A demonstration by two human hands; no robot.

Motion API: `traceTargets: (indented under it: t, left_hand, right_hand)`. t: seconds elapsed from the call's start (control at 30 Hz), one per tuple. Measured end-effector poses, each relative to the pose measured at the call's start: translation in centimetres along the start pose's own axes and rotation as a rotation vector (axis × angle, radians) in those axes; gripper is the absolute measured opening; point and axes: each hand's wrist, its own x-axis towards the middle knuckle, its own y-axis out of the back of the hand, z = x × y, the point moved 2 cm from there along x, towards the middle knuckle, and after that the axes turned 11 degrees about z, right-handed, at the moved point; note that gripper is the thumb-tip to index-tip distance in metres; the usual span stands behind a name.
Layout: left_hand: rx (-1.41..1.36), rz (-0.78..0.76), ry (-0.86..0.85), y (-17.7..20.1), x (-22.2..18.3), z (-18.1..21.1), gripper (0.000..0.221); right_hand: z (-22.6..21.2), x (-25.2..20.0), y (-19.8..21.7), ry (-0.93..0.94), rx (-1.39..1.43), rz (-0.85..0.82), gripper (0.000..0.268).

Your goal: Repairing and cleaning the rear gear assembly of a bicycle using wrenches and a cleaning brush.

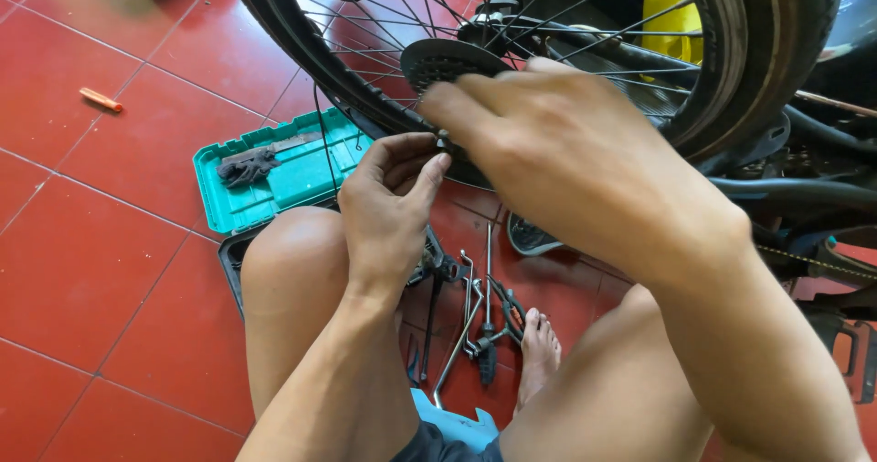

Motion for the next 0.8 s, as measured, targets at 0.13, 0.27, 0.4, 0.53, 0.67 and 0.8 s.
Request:
traceTargets:
  t: [0.13,0.27,0.4,0.53,0.67,0.8]
  left_hand:
    - [-0.006,-0.007,-0.014,0.1,-0.3,0.1,0.022]
    - [-0.035,-0.008,0.013,0.0,-0.1,0.2,0.023]
    - [-0.032,-0.034,0.014,0.0,-0.2,0.4,0.025]
    - [0.034,-0.068,-0.101,0.0,-0.6,1.1,0.027]
    - [0.103,-0.004,-0.333,0.1,-1.4,2.6,0.018]
    - [-0.076,-0.254,-0.527,0.1,-2.6,4.2,0.027]
  right_hand:
    - [-0.3,-3.3,-0.9,-0.082,-0.017,0.096,0.01]
    - [-0.2,-6.5,-2.3,-0.194,-0.061,0.215,0.005]
    - [0.9,-8.4,-3.2,-0.506,0.199,0.252,0.026]
    - [1.1,-9.3,-1.4,-0.848,0.466,0.435,0.02]
    - [1.9,-10.1,-1.8,-0.886,0.972,0.617,0.01]
    - [0.8,-8.8,-2.1,-0.904,0.951,0.352,0.01]
